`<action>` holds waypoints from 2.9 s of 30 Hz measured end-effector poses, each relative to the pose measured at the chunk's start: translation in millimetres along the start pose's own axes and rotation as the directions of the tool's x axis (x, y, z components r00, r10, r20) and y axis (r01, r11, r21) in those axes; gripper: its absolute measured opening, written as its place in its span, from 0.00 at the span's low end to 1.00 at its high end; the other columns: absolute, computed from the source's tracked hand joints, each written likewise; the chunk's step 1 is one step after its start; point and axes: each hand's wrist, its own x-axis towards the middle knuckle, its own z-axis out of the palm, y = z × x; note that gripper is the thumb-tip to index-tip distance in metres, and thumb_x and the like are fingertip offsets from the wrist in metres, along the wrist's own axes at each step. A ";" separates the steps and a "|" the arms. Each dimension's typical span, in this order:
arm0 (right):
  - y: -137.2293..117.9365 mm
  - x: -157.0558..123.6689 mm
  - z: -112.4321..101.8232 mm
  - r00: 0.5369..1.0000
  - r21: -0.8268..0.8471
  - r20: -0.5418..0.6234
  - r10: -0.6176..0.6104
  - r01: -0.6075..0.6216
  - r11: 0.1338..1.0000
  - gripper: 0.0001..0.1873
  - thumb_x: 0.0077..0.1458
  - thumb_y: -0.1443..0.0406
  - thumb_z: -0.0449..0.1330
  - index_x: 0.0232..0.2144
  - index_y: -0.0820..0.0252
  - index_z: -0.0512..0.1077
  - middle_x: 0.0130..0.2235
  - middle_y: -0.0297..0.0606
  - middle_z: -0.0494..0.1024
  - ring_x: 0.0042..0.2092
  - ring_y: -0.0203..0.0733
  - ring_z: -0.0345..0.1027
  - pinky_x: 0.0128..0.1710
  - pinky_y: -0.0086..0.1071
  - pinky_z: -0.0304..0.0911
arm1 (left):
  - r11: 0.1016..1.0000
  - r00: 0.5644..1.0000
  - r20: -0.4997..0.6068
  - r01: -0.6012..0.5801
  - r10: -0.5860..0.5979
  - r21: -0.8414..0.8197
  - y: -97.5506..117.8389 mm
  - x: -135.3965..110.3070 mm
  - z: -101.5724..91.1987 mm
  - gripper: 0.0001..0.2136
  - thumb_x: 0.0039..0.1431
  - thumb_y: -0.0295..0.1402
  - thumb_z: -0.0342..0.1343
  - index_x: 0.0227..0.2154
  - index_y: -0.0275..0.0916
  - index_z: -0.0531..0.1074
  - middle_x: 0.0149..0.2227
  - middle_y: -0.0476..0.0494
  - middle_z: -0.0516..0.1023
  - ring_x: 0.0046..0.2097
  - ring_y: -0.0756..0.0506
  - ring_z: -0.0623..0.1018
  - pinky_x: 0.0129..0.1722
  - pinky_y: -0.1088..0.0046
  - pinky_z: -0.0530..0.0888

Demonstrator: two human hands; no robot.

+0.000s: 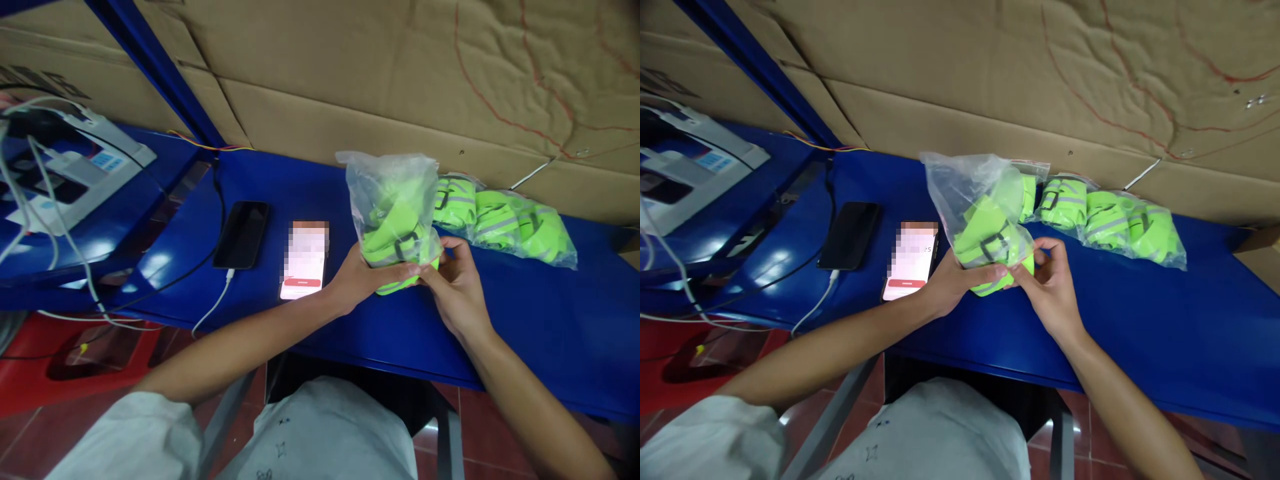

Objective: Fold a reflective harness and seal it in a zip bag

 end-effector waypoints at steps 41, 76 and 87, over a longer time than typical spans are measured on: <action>4.2 -12.4 22.6 0.997 -0.329 0.075 0.023 0.003 0.944 0.32 0.54 0.44 0.70 0.14 0.59 0.69 0.14 0.33 0.69 0.16 0.31 0.60 0.17 0.27 0.54 | 0.992 0.989 -0.131 0.050 -0.066 -0.117 -14.7 -6.2 19.0 0.25 0.55 0.53 0.71 0.46 0.39 0.75 0.37 0.46 0.80 0.29 0.49 0.77 0.26 0.70 0.77; 5.1 -3.1 -15.0 0.607 -0.744 0.435 -0.665 0.658 0.115 0.19 0.60 0.63 0.71 0.52 0.50 0.76 0.49 0.42 0.82 0.52 0.52 0.77 0.55 0.48 0.66 | 0.908 0.965 0.093 0.262 -0.245 -0.328 -9.0 -4.0 0.5 0.21 0.59 0.50 0.69 0.48 0.41 0.81 0.53 0.39 0.82 0.58 0.38 0.79 0.57 0.60 0.74; 10.2 -6.0 -0.1 0.659 -0.771 0.508 -0.555 0.635 0.049 0.07 0.69 0.68 0.59 0.38 0.60 0.76 0.45 0.42 0.84 0.42 0.44 0.73 0.43 0.41 0.59 | 0.911 0.916 0.224 0.374 -0.334 -0.175 -9.6 -12.3 13.8 0.30 0.73 0.55 0.46 0.66 0.40 0.67 0.66 0.31 0.72 0.69 0.34 0.70 0.71 0.48 0.63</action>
